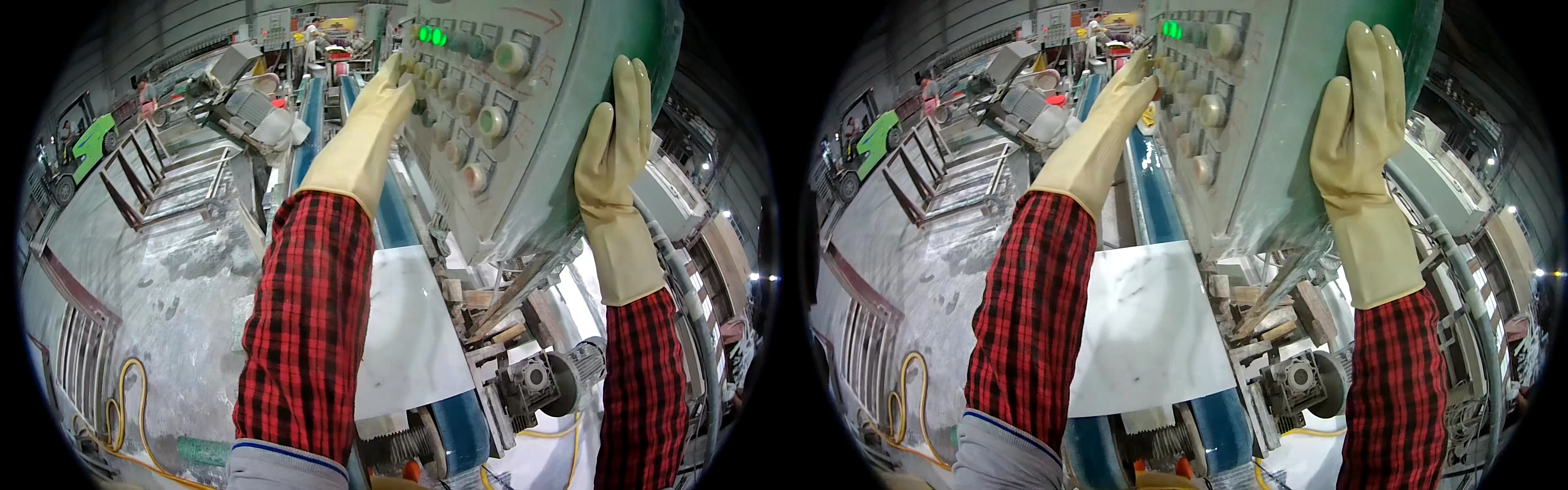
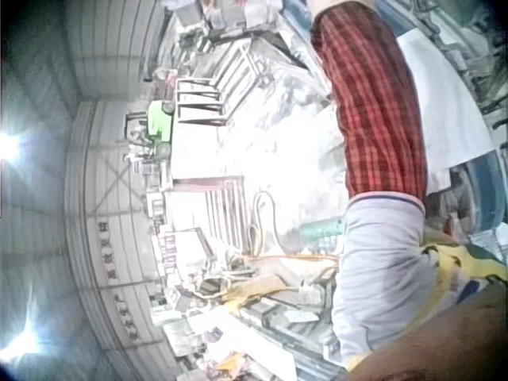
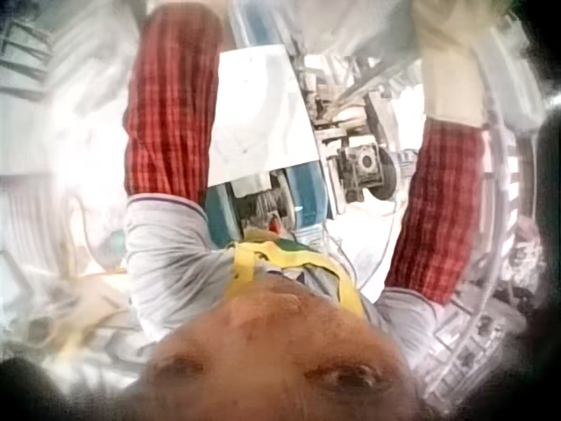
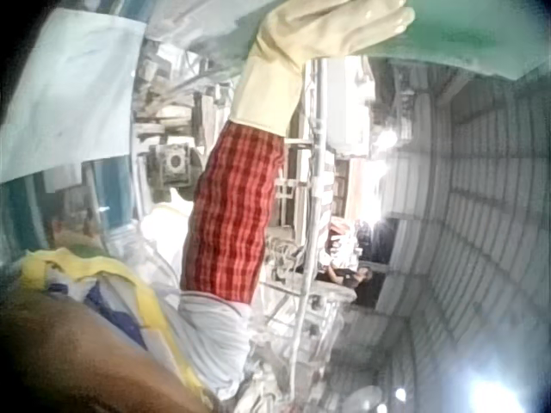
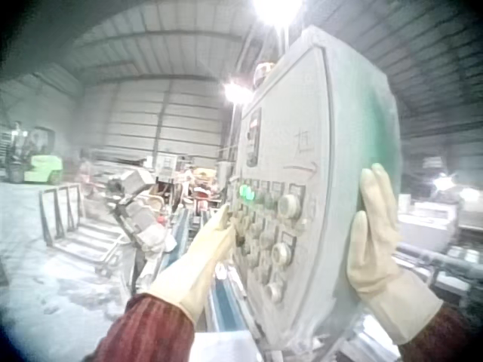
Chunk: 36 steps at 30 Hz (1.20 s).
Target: The person places a large white stone slab onto a conveyor belt and guides it through a polishing machine. They adjust the slab's position and operate the machine's control panel while the slab moves through the rollers.
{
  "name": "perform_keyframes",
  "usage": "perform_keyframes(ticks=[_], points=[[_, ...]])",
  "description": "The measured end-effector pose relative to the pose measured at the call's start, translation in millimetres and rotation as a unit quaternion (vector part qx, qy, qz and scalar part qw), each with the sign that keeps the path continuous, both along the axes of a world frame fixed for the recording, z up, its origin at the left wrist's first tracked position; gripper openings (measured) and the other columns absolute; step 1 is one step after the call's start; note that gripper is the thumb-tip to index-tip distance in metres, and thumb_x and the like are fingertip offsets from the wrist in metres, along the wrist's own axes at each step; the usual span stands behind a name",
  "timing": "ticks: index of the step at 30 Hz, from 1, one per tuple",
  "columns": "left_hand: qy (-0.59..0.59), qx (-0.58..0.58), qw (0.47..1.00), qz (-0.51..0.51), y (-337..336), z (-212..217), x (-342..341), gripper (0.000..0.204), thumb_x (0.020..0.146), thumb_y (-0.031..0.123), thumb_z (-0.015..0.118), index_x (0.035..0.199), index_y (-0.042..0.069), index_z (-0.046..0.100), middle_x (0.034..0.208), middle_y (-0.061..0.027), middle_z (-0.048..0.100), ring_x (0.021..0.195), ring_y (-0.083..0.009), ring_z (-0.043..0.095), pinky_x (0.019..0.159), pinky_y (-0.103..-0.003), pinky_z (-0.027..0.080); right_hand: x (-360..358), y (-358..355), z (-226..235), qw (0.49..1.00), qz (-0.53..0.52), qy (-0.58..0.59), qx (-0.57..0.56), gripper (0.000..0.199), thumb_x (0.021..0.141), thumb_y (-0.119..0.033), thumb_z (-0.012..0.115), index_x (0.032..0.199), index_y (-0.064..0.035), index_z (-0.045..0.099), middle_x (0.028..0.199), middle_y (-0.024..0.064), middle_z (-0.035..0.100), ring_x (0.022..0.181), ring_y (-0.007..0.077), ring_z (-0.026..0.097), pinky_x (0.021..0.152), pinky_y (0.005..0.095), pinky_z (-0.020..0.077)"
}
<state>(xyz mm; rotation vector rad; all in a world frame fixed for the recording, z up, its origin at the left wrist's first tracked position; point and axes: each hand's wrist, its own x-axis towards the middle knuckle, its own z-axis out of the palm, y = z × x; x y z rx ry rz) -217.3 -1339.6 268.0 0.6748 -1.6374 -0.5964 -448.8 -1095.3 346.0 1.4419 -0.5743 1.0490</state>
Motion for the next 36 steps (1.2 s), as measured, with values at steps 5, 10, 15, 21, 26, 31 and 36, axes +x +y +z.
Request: perform_keyframes(ticks=[5,10,15,21,26,31,36], points=[[-0.085,0.032,0.995,0.028,29,26,1,0.049,0.101,0.013,0.055,0.149,0.004,0.057,0.126,-0.0107,0.072,0.119,-0.0203,0.069,0.103,-0.035,0.052,-7,1,1,1.0,0.005,0.018,0.002,0.041,0.113,-0.012,0.05,0.146,0.0082,0.061,0.152,0.0233,0.062,0.144,0.0428,0.056,0.123,0.0489,0.0428],[-0.062,0.056,0.996,-0.035,0,28,0,0.058,0.102,0.009,0.059,0.158,0.005,0.048,0.143,-0.0161,0.066,0.133,-0.024,0.063,0.115,-0.035,0.045,-30,-4,9,0.993,-0.066,0.081,-0.058,0.045,0.113,-0.01,0.044,0.15,0.0123,0.055,0.157,0.0277,0.056,0.15,0.0433,0.05,0.128,0.049,0.0368],[-0.092,0.045,0.995,-0.003,6,33,5,0.057,0.102,0.011,0.059,0.158,0.005,0.05,0.144,-0.0164,0.066,0.134,-0.0243,0.063,0.115,-0.035,0.045,-23,-13,8,0.994,-0.03,0.08,-0.066,0.044,0.112,-0.01,0.045,0.149,0.0124,0.056,0.153,0.0288,0.06,0.148,0.0423,0.052,0.128,0.0473,0.0376],[-0.104,0.045,0.994,0.009,6,32,7,0.056,0.102,0.013,0.06,0.157,0.005,0.051,0.145,-0.0168,0.066,0.135,-0.0248,0.063,0.116,-0.035,0.045,-24,-20,9,0.993,0.007,0.091,-0.079,0.042,0.111,-0.009,0.051,0.147,0.0109,0.059,0.15,0.0274,0.062,0.145,0.0413,0.056,0.125,0.046,0.0404],[-0.104,0.043,0.994,0.005,6,33,-5,0.056,0.103,0.014,0.061,0.157,0.004,0.052,0.146,-0.0171,0.066,0.136,-0.0251,0.063,0.116,-0.035,0.045,-24,-21,12,0.987,0.016,0.099,-0.127,0.039,0.108,-0.006,0.055,0.143,0.0099,0.063,0.144,0.0267,0.067,0.14,0.0425,0.06,0.122,0.0467,0.0441],[-0.112,0.045,0.993,0.009,4,26,-9,0.055,0.103,0.015,0.061,0.156,0.004,0.053,0.147,-0.0174,0.066,0.136,-0.0255,0.062,0.117,-0.035,0.045,-25,-22,5,0.991,0.02,0.079,-0.11,0.037,0.107,-0.005,0.057,0.14,0.0096,0.065,0.143,0.026,0.068,0.138,0.0422,0.061,0.12,0.0472,0.0458],[-0.121,0.044,0.991,0.019,7,26,-5,0.055,0.103,0.017,0.062,0.156,0.004,0.054,0.148,-0.0177,0.065,0.137,-0.0258,0.062,0.117,-0.035,0.046,-17,-25,3,0.99,0.027,0.073,-0.113,0.037,0.107,-0.006,0.057,0.14,0.0088,0.065,0.143,0.026,0.068,0.138,0.0421,0.061,0.12,0.0469,0.0461]])
